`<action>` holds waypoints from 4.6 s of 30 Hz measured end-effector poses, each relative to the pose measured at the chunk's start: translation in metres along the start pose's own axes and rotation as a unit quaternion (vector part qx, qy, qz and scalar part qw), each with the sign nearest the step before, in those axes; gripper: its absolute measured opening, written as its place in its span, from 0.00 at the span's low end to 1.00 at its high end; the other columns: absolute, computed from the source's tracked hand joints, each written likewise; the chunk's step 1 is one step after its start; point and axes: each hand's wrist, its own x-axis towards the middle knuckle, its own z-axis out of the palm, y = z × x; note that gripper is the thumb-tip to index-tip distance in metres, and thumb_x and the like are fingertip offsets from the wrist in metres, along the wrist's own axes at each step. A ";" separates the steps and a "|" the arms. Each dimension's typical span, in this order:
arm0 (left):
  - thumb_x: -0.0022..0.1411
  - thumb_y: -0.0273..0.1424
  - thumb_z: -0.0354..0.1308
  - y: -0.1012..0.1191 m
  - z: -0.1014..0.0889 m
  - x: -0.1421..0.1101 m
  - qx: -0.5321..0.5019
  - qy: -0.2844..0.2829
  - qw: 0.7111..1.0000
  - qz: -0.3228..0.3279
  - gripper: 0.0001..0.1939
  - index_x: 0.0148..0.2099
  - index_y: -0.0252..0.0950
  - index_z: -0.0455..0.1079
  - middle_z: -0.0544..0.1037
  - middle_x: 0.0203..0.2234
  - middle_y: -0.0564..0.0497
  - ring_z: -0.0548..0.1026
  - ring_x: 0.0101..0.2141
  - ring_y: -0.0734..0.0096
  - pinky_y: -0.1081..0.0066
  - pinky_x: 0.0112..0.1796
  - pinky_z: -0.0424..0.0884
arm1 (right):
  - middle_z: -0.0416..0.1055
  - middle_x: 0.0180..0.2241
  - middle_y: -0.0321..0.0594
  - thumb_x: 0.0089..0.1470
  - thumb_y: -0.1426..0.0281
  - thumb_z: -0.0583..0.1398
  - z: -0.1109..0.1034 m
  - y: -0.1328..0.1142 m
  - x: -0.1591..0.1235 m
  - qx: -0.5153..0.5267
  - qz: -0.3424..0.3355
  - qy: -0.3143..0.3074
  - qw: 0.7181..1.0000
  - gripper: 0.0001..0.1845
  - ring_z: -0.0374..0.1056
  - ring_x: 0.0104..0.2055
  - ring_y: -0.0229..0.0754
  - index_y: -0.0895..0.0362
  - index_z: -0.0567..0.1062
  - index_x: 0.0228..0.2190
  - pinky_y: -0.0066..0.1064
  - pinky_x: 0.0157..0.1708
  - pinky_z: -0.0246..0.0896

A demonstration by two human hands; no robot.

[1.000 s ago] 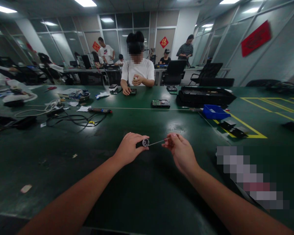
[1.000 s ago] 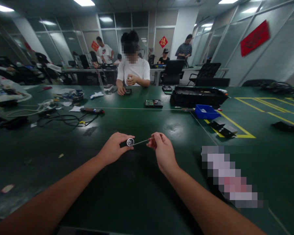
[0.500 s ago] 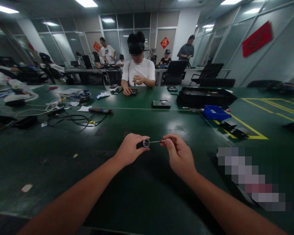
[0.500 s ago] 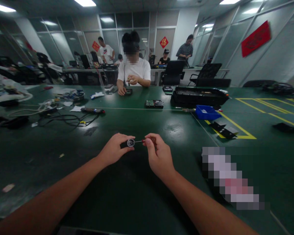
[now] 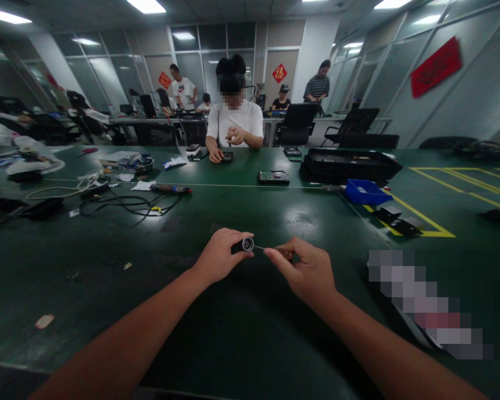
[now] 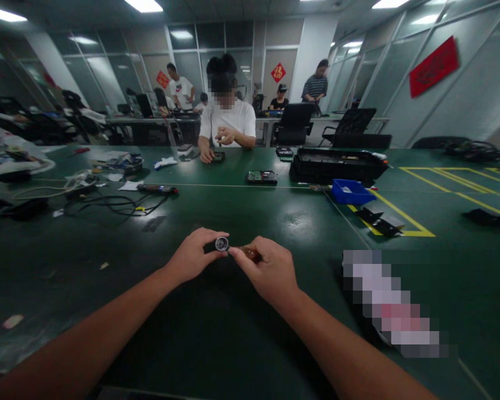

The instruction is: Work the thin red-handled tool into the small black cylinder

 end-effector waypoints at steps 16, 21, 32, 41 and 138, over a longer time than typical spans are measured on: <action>0.61 0.33 0.67 -0.003 0.001 0.000 -0.002 -0.005 1.000 -0.006 0.19 0.55 0.42 0.73 0.80 0.47 0.50 0.75 0.48 0.60 0.57 0.50 0.68 | 0.76 0.38 0.42 0.63 0.68 0.55 -0.007 0.000 0.004 0.075 -0.074 -0.118 0.987 0.09 0.72 0.39 0.46 0.53 0.75 0.42 0.38 0.38 0.67; 0.61 0.34 0.67 0.001 0.000 0.000 -0.002 -0.005 1.000 -0.009 0.19 0.54 0.42 0.73 0.81 0.46 0.50 0.75 0.47 0.60 0.57 0.50 0.68 | 0.78 0.38 0.41 0.64 0.64 0.56 0.001 0.001 -0.002 0.160 0.033 -0.051 0.985 0.11 0.75 0.40 0.47 0.51 0.73 0.47 0.40 0.41 0.68; 0.61 0.34 0.67 0.001 -0.003 0.003 0.032 -0.009 0.999 0.014 0.19 0.55 0.43 0.73 0.81 0.47 0.50 0.75 0.48 0.59 0.56 0.49 0.66 | 0.72 0.28 0.36 0.56 0.56 0.62 0.022 0.025 0.012 0.457 0.301 0.066 0.834 0.14 0.69 0.28 0.40 0.54 0.74 0.32 0.35 0.31 0.70; 0.61 0.34 0.67 -0.004 0.001 0.002 0.037 -0.018 0.999 0.011 0.21 0.56 0.44 0.73 0.81 0.47 0.50 0.75 0.48 0.59 0.55 0.51 0.65 | 0.74 0.32 0.38 0.63 0.57 0.57 0.016 0.014 0.006 0.314 0.185 0.064 0.929 0.13 0.73 0.34 0.42 0.54 0.73 0.38 0.38 0.40 0.68; 0.61 0.36 0.67 0.005 0.000 0.002 -0.002 -0.011 1.000 -0.027 0.20 0.55 0.41 0.73 0.80 0.46 0.50 0.75 0.47 0.59 0.59 0.49 0.68 | 0.78 0.31 0.38 0.54 0.75 0.57 0.011 0.013 0.014 -0.012 -0.010 -0.283 0.959 0.11 0.71 0.31 0.40 0.55 0.80 0.34 0.31 0.32 0.60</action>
